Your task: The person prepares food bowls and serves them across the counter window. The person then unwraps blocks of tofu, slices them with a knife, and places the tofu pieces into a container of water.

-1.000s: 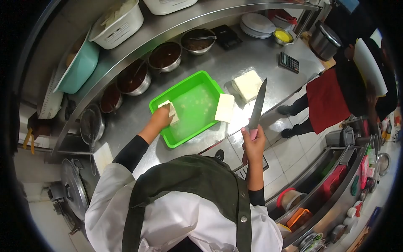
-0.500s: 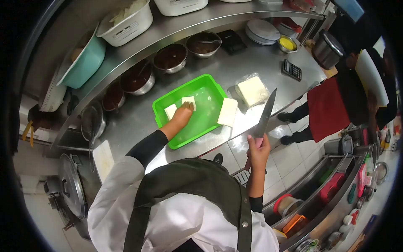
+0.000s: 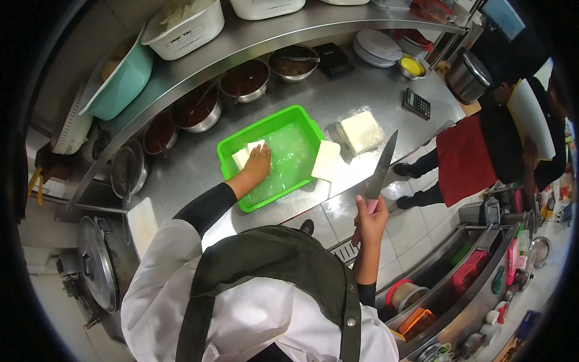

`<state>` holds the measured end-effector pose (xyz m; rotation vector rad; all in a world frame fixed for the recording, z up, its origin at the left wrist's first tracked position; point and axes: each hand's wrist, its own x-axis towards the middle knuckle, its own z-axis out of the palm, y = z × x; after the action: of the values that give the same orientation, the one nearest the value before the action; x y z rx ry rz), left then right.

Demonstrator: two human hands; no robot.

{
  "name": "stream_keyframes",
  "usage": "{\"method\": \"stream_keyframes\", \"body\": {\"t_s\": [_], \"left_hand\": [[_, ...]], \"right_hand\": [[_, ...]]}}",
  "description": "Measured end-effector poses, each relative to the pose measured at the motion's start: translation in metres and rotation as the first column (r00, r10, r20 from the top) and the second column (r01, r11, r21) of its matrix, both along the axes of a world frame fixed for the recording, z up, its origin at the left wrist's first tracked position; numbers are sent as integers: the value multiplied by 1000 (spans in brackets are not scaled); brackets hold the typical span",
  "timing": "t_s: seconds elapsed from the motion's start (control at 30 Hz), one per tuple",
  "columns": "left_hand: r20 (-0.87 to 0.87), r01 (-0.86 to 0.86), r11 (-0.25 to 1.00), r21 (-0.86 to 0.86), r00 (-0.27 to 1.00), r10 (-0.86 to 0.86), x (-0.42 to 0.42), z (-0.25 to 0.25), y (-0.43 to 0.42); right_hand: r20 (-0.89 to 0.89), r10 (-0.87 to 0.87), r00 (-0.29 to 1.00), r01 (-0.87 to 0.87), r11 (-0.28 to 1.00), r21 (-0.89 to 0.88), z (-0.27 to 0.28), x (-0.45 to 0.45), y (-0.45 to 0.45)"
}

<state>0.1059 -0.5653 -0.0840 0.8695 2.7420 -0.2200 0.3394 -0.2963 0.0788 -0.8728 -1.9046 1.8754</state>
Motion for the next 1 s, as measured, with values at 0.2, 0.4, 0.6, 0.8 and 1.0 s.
{"method": "stream_keyframes", "body": {"t_s": [0.2, 0.4, 0.6, 0.8, 1.0], "left_hand": [[59, -102, 992, 80, 993, 98, 2, -6, -5], [71, -285, 947, 149, 958, 277, 13, -8, 7], [236, -423, 906, 2, 881, 411, 18, 18, 14], [307, -361, 602, 712, 932, 195, 37, 100, 95], [860, -800, 389, 456, 509, 40, 28, 79, 155]], "right_hand": [[-9, -1, 1000, 1, 1000, -17, -9, 0, 0], [-20, -10, 1000, 10, 1000, -16, -5, 3, -3], [22, -14, 1000, 15, 999, -45, -14, 6, 1], [127, -59, 990, 64, 997, -39, -21, -16, -4], [32, 40, 999, -40, 999, -11, -65, -70, -18]]}}
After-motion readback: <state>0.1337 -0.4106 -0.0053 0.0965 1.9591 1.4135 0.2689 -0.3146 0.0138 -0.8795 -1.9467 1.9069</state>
